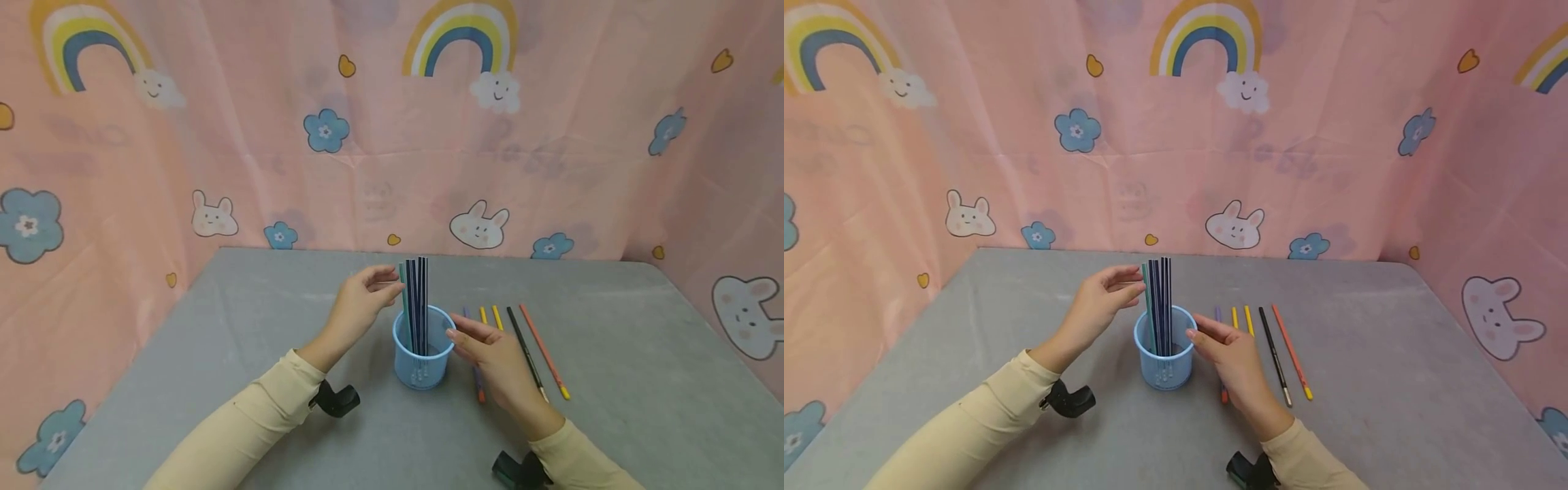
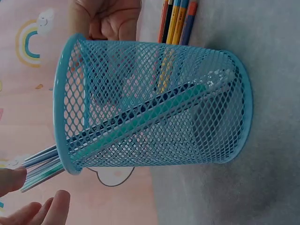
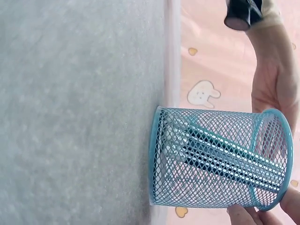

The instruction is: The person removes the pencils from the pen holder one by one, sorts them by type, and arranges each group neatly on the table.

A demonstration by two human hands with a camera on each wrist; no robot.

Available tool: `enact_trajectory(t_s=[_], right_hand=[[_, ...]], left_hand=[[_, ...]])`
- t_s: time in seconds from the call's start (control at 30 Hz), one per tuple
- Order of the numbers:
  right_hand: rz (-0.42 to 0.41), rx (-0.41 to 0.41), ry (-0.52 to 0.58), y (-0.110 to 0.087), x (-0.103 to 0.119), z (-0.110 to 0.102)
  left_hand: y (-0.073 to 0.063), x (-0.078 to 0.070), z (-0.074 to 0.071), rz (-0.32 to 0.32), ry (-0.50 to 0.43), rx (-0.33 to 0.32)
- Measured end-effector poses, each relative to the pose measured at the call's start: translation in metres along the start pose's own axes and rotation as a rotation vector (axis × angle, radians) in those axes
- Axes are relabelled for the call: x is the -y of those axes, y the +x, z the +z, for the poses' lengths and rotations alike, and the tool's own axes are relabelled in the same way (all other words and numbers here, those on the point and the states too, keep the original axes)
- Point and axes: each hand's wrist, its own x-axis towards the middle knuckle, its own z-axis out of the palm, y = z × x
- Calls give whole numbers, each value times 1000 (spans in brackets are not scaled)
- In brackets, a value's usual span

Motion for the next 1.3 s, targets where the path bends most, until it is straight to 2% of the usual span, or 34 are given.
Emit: enact_trajectory(t_s=[0.2,0.4,0.6,0.77,1.07,1.3], right_hand=[[4,-7,-7,-3,1,0],[-6,-5,-12,-4,-2,2],[-3,-10,-6,-3,-3,1],[-7,-17,-8,-4,-1,-1],[-5,-17,-9,-3,-1,-1],[1,-22,-6,-2,1,-1]], left_hand=[[11,-3,5,-45,-19,-21],[11,-2,4,-78,3,-20],[12,0,4,-122,-30,0],[13,-1,8,-103,-29,3],[14,-4,14,-104,-26,-40],[15,-14,9,-71,-61,-70]])
